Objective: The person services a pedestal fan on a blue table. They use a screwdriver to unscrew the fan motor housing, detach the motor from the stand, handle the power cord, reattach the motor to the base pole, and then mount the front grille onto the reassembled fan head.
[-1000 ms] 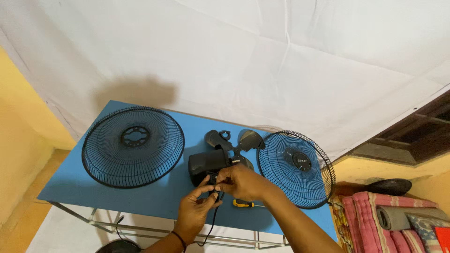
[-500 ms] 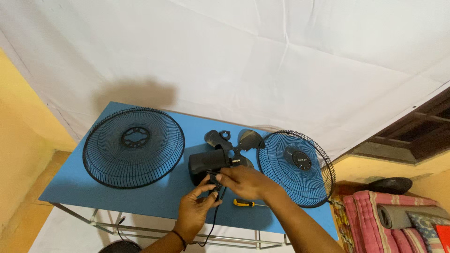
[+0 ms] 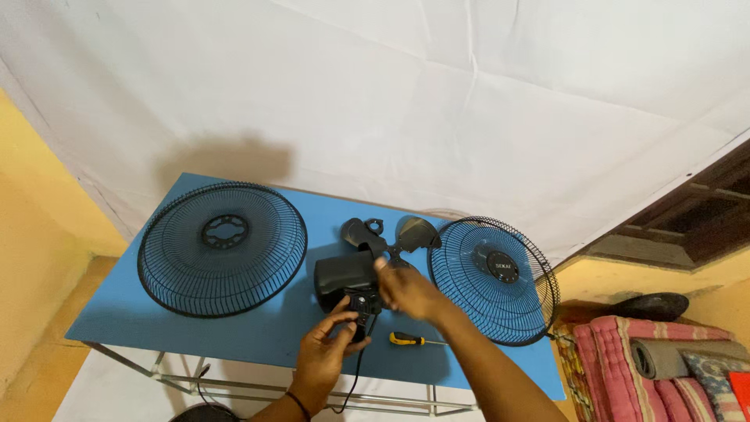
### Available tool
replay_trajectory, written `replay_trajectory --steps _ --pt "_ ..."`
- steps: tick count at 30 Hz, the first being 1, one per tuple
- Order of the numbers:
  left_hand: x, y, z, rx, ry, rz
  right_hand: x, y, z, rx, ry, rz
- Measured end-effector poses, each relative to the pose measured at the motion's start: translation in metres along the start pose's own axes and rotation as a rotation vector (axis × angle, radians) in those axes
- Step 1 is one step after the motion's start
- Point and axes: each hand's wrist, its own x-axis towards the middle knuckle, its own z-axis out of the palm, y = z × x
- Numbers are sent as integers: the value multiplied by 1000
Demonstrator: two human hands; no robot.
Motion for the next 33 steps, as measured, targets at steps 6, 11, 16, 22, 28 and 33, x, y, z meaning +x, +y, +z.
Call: replay_trajectory --steps 6,11,16,22,28,33 --pt "-7 9 0 -192 233 -190 22 30 -15 302 154 191" --pt "-4 15 -3 -328 225 -446 40 34 -10 295 169 310" --pt "2 17 -7 -267 124 -512 50 24 1 356 -48 590" --pt "8 13 -14 -255 -11 -576 41 11 32 1061 -201 641" --pt "16 16 -23 -227 -53 -655 48 7 46 1137 -58 621" --pt "17 30 -34 -85 -57 -700 50 -1 59 1242 125 695"
